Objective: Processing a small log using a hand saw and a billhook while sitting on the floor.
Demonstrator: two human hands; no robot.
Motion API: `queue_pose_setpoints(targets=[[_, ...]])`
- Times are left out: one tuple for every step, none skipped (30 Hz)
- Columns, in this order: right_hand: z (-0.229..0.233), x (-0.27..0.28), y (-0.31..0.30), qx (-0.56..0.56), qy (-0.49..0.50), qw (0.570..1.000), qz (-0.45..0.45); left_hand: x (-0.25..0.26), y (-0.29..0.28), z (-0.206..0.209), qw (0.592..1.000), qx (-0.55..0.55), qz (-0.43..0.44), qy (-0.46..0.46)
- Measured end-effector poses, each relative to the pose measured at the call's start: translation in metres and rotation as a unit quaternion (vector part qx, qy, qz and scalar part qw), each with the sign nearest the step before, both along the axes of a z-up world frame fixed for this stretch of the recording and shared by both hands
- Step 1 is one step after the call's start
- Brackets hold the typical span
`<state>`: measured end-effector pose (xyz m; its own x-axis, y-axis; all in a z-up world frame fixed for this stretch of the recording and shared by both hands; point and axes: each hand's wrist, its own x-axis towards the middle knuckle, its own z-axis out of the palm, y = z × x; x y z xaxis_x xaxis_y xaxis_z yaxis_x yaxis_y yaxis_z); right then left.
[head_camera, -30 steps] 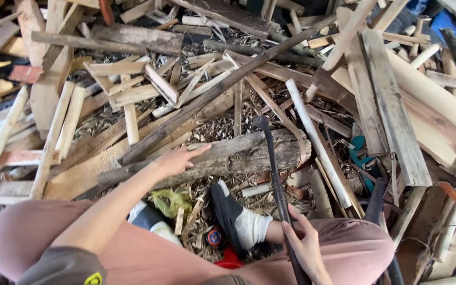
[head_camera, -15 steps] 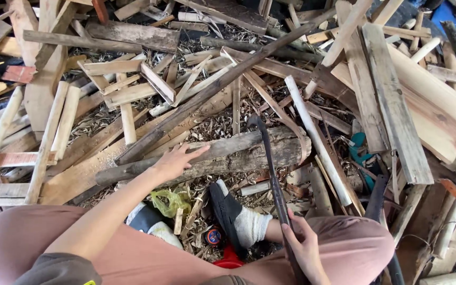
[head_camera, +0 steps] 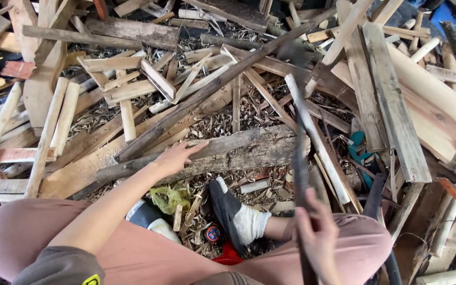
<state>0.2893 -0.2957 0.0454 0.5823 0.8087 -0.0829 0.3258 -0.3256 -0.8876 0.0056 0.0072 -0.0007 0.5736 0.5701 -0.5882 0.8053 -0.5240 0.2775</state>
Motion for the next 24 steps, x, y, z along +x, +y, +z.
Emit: queue_pose_setpoints(targets=[[-0.026,-0.004,-0.009,0.001,-0.001,1.000,0.001,0.000,-0.004,0.007,1.000,0.001,0.001,-0.001],[-0.053,-0.007,-0.016,-0.028,0.013,0.999,0.023,0.002,-0.006,0.014,0.999,-0.019,0.028,-0.019],[-0.079,-0.010,-0.023,-0.057,0.028,0.997,0.046,0.003,-0.008,0.022,0.997,-0.039,0.055,-0.036],[-0.069,-0.007,-0.015,-0.053,0.024,0.997,0.050,0.004,-0.004,0.020,0.997,-0.034,0.059,-0.039],[-0.059,-0.003,-0.007,-0.070,0.122,0.989,0.039,0.004,0.000,0.018,0.997,-0.032,0.055,-0.035],[-0.050,-0.006,-0.007,-0.092,0.224,0.970,0.024,0.001,-0.003,0.013,0.998,-0.037,0.048,-0.026],[-0.036,-0.005,-0.006,-0.094,0.225,0.969,0.025,-0.003,-0.004,0.004,0.998,-0.038,0.049,-0.025],[-0.022,-0.002,0.000,-0.087,0.200,0.976,0.021,-0.003,0.001,-0.003,0.998,-0.039,0.041,-0.021],[-0.008,0.001,0.006,-0.080,0.174,0.981,0.017,-0.002,0.008,-0.010,0.999,-0.040,0.033,-0.017],[0.004,0.005,0.008,-0.083,0.175,0.981,0.017,0.000,0.008,0.000,0.998,-0.043,0.034,-0.016],[0.016,0.009,0.009,-0.004,0.131,0.991,0.028,0.002,0.009,0.009,0.995,-0.069,0.055,-0.040],[0.028,0.011,0.008,0.072,0.087,0.993,0.037,0.004,0.007,0.018,0.990,-0.098,0.076,-0.062],[0.044,0.007,0.005,0.066,0.089,0.993,0.036,0.004,0.005,0.013,0.990,-0.104,0.077,-0.060],[0.060,0.005,0.007,0.105,0.061,0.992,0.026,0.006,0.009,0.011,0.989,-0.107,0.099,-0.031],[0.076,0.002,0.009,0.144,0.032,0.989,0.015,0.009,0.013,0.009,0.987,-0.110,0.121,-0.002],[0.060,0.001,0.009,0.143,0.033,0.989,0.017,0.006,0.017,-0.004,0.986,-0.111,0.122,-0.002],[0.044,-0.001,0.008,0.116,0.033,0.993,0.012,0.002,0.021,-0.016,0.994,-0.080,0.070,-0.013],[0.028,-0.002,0.007,0.090,0.031,0.995,0.008,0.000,0.024,-0.029,0.998,-0.048,0.017,-0.025],[-0.009,-0.006,-0.002,0.090,0.031,0.995,0.009,0.001,0.015,-0.001,0.998,-0.048,0.019,-0.026],[-0.045,-0.009,-0.009,0.027,0.008,0.999,0.036,0.006,0.009,0.027,0.998,-0.048,0.034,-0.013],[-0.082,-0.011,-0.016,-0.035,-0.015,0.997,0.062,0.011,0.003,0.056,0.998,-0.048,0.049,0.001],[-0.087,-0.008,-0.017,-0.026,-0.020,0.997,0.063,0.012,0.008,0.059,0.998,-0.039,0.050,-0.004],[-0.094,-0.006,-0.017,-0.054,0.036,0.998,0.015,0.013,0.013,0.061,0.996,-0.056,0.065,-0.012],[-0.100,-0.009,-0.037,-0.098,0.097,0.990,-0.029,0.007,-0.001,0.056,0.992,-0.089,0.083,-0.014]])
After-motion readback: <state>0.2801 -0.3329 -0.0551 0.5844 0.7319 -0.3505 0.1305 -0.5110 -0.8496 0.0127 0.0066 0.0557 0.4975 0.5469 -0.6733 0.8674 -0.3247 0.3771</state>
